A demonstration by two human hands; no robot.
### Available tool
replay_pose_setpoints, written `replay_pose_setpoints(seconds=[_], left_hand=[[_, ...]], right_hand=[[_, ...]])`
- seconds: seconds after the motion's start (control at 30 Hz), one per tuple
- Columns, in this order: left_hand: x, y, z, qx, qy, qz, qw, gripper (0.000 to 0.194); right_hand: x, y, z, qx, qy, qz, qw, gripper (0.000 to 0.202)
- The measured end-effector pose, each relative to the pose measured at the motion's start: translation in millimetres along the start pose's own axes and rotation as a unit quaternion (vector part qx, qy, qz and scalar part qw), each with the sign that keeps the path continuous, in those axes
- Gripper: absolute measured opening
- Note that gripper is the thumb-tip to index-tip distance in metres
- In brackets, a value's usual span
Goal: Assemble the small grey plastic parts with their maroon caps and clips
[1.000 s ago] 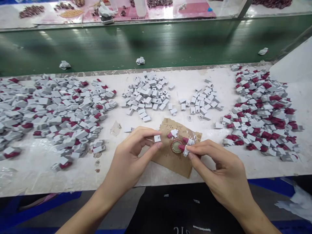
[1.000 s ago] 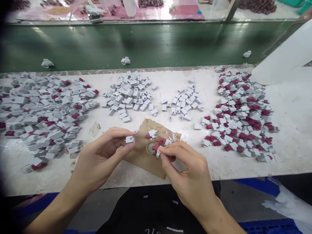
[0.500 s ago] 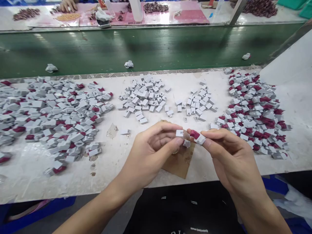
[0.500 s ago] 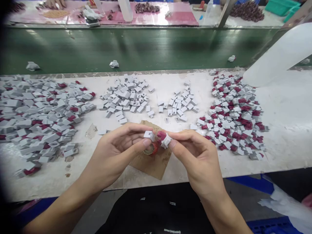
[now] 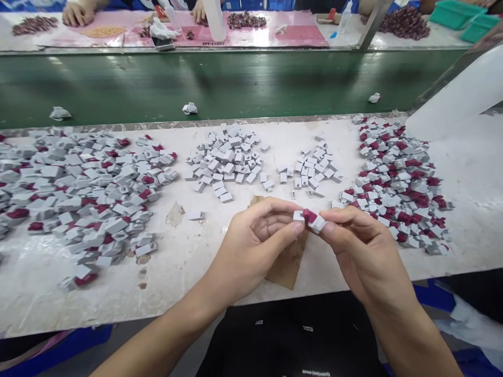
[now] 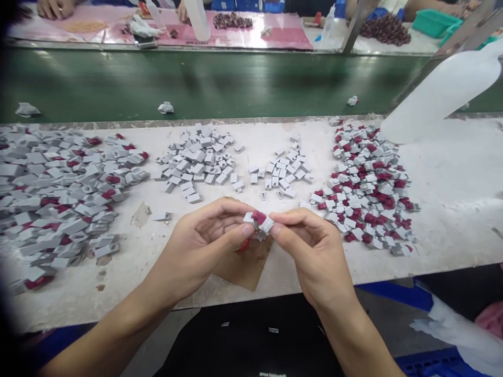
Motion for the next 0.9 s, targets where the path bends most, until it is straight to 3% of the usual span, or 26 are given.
replay_pose_setpoints(seconds=[0.23,0.37,0.47,0.57,0.63,0.7,0.77,0.9], left_hand=[[3,14,-1.9,0.066,-0.064,-0.003,0.996,0.008],[8,30,-1.7,0.120,-0.084,-0.023,0.989,0.011],[26,45,-2.7,0.206,-0.096,-0.002,0.974,0.009],[67,66,-7.3,0.331,-0.046,0.069,0.940,0.008],[108,84,-13.2,0.401,0.036,0.110,0.909,0.006],[155,102,-21.9,0.414,0.136,0.123,0.892,0.004],[203,117,-31.5,0.402,0.205,0.086,0.888,0.010],[277,133,-46.3,0.407,0.253,0.044,0.876,0.015]], right_hand=[[9,-21,-4,-0.063,-0.092,-0.027,0.993,0.018],[19,-29,-6,-0.061,-0.104,-0.033,0.992,0.013],[34,-29,-7,-0.090,-0.114,-0.030,0.989,0.002],[72,-27,-13,-0.210,-0.131,-0.041,0.968,0.016],[116,-27,-24,-0.350,-0.101,-0.082,0.928,0.026],[171,-26,-38,-0.477,-0.041,-0.127,0.869,0.036],[228,-19,-53,-0.529,-0.015,-0.136,0.838,0.041],[317,6,-75,-0.616,-0.039,-0.140,0.774,0.030]])
Point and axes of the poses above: each hand's wrist, its own x-axis towards the middle knuckle, its own z-axis out of the palm, y = z × x, the point moved 3 cm from there along x, towards the middle knuckle, and after that the axes turned 14 degrees about -z, right-handed, at the moved point
